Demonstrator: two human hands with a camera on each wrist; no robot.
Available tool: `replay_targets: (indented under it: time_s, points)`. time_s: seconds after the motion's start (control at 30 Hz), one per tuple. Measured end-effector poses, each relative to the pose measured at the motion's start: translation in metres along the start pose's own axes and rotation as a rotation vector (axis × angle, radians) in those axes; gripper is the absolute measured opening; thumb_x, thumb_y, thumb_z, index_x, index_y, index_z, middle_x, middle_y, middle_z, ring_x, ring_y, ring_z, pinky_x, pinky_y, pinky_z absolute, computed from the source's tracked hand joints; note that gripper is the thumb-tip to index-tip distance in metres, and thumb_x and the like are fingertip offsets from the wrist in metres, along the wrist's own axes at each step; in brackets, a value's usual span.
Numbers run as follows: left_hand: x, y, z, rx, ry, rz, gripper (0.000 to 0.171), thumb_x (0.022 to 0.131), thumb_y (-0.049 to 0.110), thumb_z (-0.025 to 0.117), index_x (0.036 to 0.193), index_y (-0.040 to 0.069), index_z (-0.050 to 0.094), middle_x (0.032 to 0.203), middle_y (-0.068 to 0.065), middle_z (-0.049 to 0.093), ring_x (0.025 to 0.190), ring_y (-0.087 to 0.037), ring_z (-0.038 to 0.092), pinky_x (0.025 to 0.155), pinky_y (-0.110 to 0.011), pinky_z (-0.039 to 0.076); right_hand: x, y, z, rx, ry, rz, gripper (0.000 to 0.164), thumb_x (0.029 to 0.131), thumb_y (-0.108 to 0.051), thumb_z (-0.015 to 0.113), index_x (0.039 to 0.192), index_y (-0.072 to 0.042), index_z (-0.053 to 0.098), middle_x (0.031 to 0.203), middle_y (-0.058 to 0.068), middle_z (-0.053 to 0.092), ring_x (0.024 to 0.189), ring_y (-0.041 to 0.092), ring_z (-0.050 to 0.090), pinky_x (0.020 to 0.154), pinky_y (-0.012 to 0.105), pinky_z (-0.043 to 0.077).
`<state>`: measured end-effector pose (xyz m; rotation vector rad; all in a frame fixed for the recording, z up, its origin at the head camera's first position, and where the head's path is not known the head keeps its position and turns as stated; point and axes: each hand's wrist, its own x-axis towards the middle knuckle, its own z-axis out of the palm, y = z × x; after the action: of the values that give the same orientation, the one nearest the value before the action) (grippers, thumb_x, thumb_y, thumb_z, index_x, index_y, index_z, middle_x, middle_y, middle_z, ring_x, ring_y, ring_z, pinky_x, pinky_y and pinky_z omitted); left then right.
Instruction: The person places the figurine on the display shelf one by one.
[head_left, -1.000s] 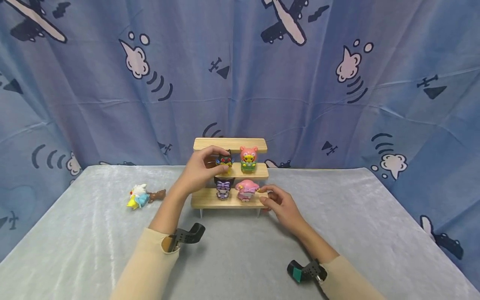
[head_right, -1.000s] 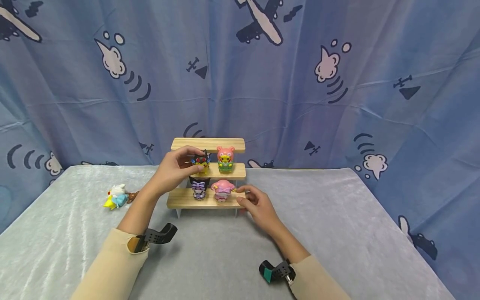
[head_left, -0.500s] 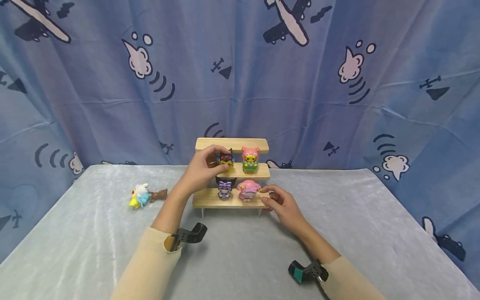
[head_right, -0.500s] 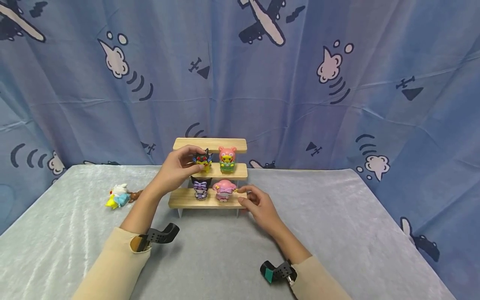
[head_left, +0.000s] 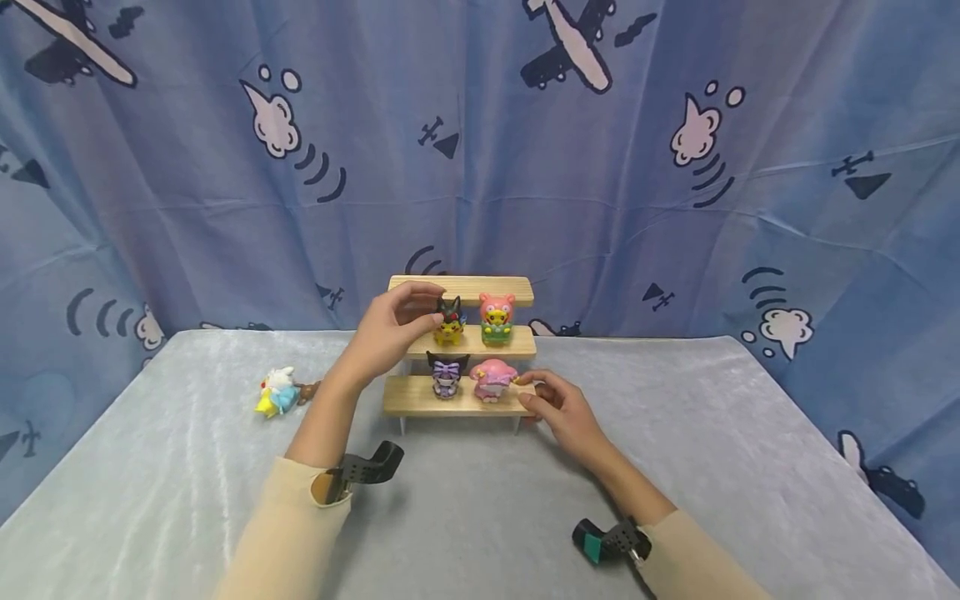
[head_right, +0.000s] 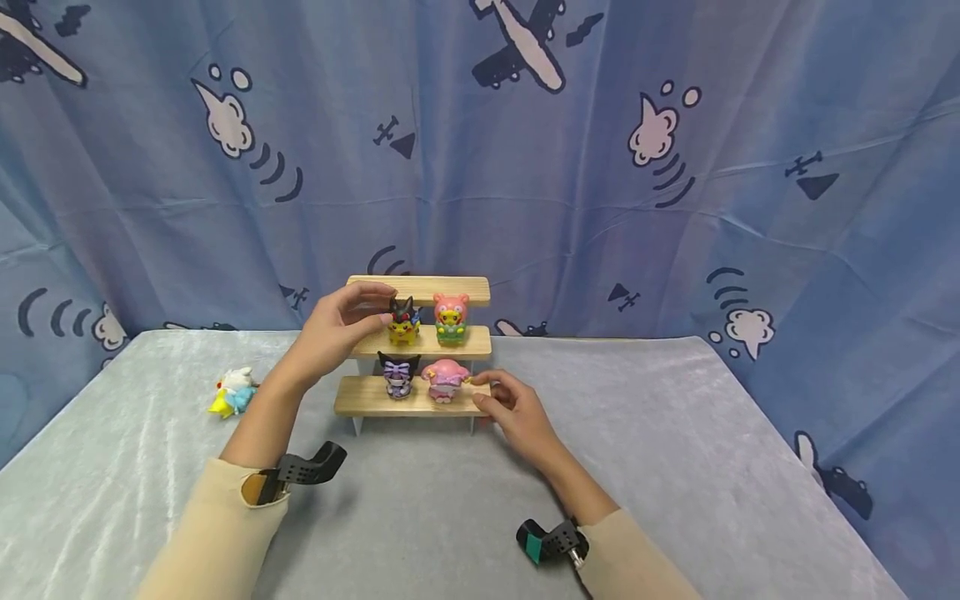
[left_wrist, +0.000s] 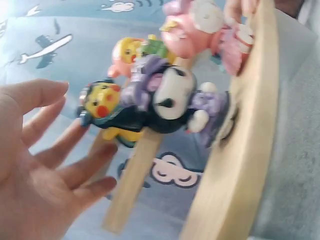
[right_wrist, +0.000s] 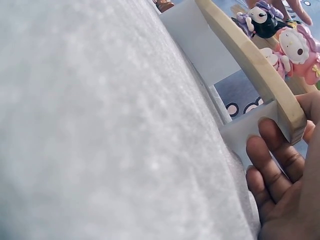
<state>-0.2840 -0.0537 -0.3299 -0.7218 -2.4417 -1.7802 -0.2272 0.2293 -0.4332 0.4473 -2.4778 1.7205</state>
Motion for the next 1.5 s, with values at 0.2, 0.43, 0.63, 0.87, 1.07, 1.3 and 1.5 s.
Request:
replay_targets:
  time_s: [0.2,0.43,0.63,0.87,1.07,1.3,1.5]
  points:
    - [-0.003,0.008,-0.023,0.180,0.057,-0.037,0.034,0.100,0.018,0.063,0.133,0.009,0.061,0.138,-0.012,0.063,0.126,-0.033,0.063,0.107,-0.048,0.051,0.001,0.000,0.000,-0.001,0.017,0.008,0.026,0.101,-0.010,0.059,0.124,0.002,0.060,0.084,0.009,0.067,0.073,0.006,0.064,0.071,0.028,0.060]
    - [-0.020,0.005,-0.058,0.333,0.083,-0.080,0.032,0.102,0.024,0.060,0.132,0.012,0.062,0.134,-0.011,0.064,0.122,-0.033,0.064,0.104,-0.052,0.051,0.003,0.000,-0.002,-0.007,0.029,0.003,0.025,0.101,-0.011,0.059,0.123,0.002,0.061,0.081,0.008,0.066,0.072,0.005,0.064,0.070,0.028,0.059]
    - [-0.036,-0.008,-0.083,0.404,0.190,-0.077,0.025,0.103,0.023,0.057,0.122,0.010,0.067,0.126,-0.013,0.069,0.120,-0.033,0.065,0.105,-0.054,0.050,0.002,0.001,-0.004,-0.014,0.034,0.000,0.025,0.101,-0.010,0.059,0.122,0.003,0.060,0.082,0.007,0.067,0.073,0.005,0.064,0.071,0.028,0.059]
    - [-0.058,-0.033,-0.106,0.440,0.210,-0.107,0.026,0.104,0.024,0.055,0.120,0.007,0.068,0.123,-0.017,0.070,0.117,-0.038,0.065,0.100,-0.055,0.052,0.002,0.002,-0.006,-0.026,0.045,-0.010,0.025,0.101,-0.010,0.059,0.122,0.003,0.061,0.084,0.003,0.067,0.072,0.004,0.064,0.069,0.027,0.059]
    - [-0.077,-0.057,-0.114,0.440,0.242,-0.139,0.028,0.104,0.023,0.055,0.121,0.003,0.067,0.124,-0.022,0.068,0.118,-0.040,0.063,0.102,-0.057,0.051,0.002,0.002,-0.006,-0.008,0.032,-0.013,0.025,0.101,-0.009,0.059,0.123,0.003,0.060,0.083,0.003,0.067,0.073,0.005,0.065,0.069,0.028,0.060]
    - [-0.084,-0.070,-0.117,0.436,0.242,-0.156,0.029,0.102,0.020,0.059,0.122,0.001,0.066,0.124,-0.025,0.068,0.117,-0.041,0.064,0.102,-0.057,0.051,0.001,0.002,-0.004,0.002,0.033,-0.009,0.025,0.101,-0.008,0.059,0.123,0.003,0.060,0.079,0.000,0.065,0.072,0.004,0.064,0.070,0.028,0.059]
    - [-0.088,-0.076,-0.122,0.520,0.134,-0.256,0.041,0.099,0.025,0.063,0.133,0.002,0.060,0.139,-0.029,0.057,0.126,-0.051,0.055,0.102,-0.065,0.046,0.001,0.000,-0.002,0.014,0.015,0.003,0.026,0.101,-0.010,0.059,0.124,0.003,0.059,0.081,-0.002,0.066,0.075,0.004,0.064,0.071,0.029,0.061]
